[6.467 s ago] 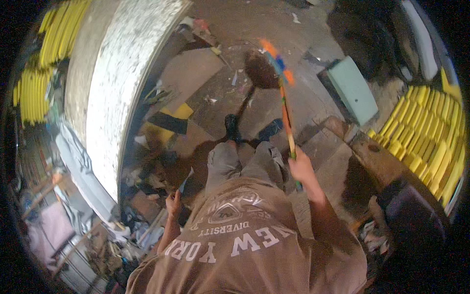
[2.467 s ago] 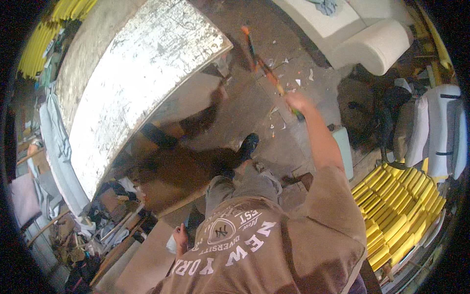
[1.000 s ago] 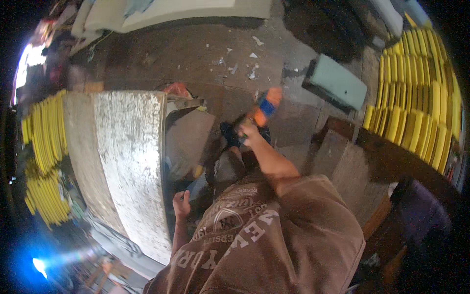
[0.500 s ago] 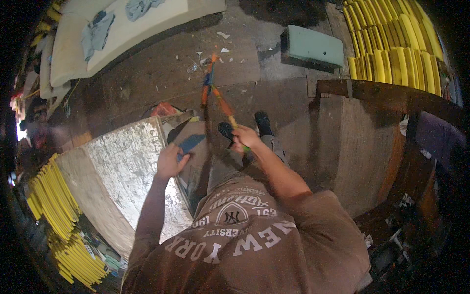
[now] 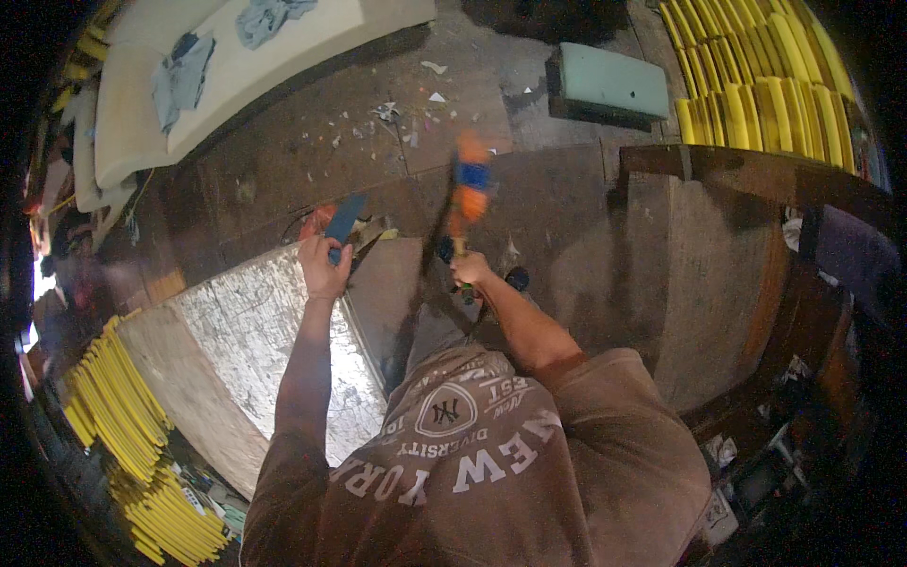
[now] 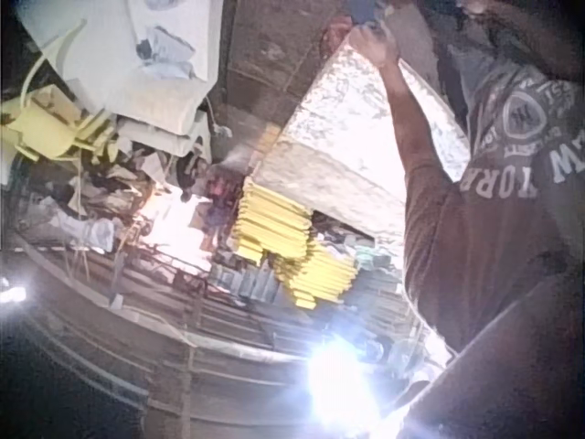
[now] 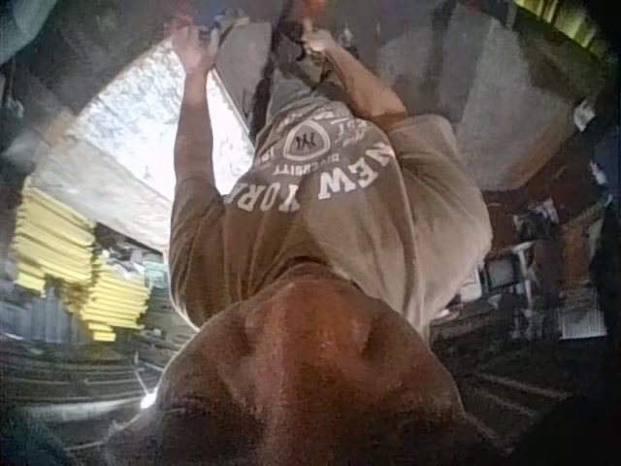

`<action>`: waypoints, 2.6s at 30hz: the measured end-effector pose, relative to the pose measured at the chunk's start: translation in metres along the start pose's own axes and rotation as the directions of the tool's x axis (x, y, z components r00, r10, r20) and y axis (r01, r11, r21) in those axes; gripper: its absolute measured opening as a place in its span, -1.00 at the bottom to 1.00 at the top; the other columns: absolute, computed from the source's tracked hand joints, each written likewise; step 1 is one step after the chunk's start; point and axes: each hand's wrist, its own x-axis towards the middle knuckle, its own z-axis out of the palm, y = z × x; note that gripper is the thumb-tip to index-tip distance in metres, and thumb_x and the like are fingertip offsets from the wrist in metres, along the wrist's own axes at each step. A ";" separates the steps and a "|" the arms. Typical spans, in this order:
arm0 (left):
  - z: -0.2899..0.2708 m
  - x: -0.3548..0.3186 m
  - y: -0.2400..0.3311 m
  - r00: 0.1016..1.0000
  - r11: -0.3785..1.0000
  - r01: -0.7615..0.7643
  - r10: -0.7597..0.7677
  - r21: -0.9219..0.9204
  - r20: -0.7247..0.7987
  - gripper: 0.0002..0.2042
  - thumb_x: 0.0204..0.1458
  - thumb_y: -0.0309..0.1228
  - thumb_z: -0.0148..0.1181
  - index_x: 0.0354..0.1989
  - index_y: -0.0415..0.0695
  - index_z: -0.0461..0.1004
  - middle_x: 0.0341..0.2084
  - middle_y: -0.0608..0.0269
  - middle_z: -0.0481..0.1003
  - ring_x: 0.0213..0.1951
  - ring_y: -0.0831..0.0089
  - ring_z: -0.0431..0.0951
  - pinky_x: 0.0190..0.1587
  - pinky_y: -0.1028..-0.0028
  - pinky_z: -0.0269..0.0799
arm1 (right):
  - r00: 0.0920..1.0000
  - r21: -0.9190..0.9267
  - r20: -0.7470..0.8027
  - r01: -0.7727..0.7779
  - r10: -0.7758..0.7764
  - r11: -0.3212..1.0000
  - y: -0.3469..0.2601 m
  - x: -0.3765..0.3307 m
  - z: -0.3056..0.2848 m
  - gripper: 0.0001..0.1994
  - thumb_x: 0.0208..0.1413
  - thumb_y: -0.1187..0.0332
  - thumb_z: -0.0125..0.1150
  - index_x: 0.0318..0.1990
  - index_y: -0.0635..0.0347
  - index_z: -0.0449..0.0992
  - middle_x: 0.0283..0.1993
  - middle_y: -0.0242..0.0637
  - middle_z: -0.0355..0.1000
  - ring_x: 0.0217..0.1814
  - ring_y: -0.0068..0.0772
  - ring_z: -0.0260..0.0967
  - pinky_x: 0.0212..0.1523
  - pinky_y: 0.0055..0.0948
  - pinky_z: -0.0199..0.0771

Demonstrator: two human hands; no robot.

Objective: The person sweeps debris on a cluttered floor using a broom and a dustpan. They move around the room, sweeping small pieces of trash and paper into a pile and then into the dustpan.

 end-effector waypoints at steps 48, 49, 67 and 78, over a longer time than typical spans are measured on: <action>0.045 0.124 0.132 0.723 0.729 0.651 -0.681 0.211 0.122 -0.66 -0.11 -0.19 0.10 -0.59 -0.30 0.35 -0.54 -0.02 0.39 -0.39 0.08 0.37 -0.26 0.26 0.24 | 0.959 -0.563 0.120 0.278 -0.255 0.778 -0.403 -0.163 -0.020 -0.80 -0.09 0.44 0.01 -0.27 0.28 0.37 -0.72 -0.36 0.21 -0.78 -0.53 0.14 -0.78 -0.48 0.13; 0.048 0.133 0.134 0.729 0.740 0.648 -0.671 0.179 0.136 -0.66 -0.11 -0.19 0.10 -0.59 -0.30 0.35 -0.54 -0.01 0.39 -0.39 0.08 0.37 -0.26 0.26 0.24 | 0.963 -0.506 0.061 0.255 -0.261 0.824 -0.419 -0.186 -0.028 -0.77 -0.09 0.45 0.01 -0.22 0.27 0.35 -0.70 -0.37 0.20 -0.77 -0.54 0.12 -0.78 -0.51 0.13; 0.049 0.282 0.105 0.703 0.763 0.642 -0.628 0.081 0.334 -0.67 -0.09 -0.26 0.11 -0.65 -0.30 0.31 -0.70 0.13 0.33 -0.57 0.36 0.31 -0.42 0.36 0.24 | 0.670 -0.160 -0.526 0.527 -0.523 0.835 -0.678 -0.060 -0.106 -0.84 -0.07 0.42 -0.02 -0.42 0.36 0.39 -0.65 -0.27 0.29 -0.73 -0.43 0.21 -0.70 -0.45 0.23; 0.036 0.406 0.039 0.765 0.810 0.586 -0.566 0.033 0.306 -0.69 -0.07 -0.27 0.09 -0.64 -0.29 0.33 -0.71 0.21 0.35 -0.58 0.48 0.30 -0.46 0.44 0.23 | 0.974 -0.501 -0.103 0.125 -0.203 0.856 -0.566 0.006 0.065 -0.80 -0.04 0.36 -0.05 -0.45 0.35 0.40 -0.70 -0.21 0.29 -0.71 -0.35 0.23 -0.69 -0.34 0.19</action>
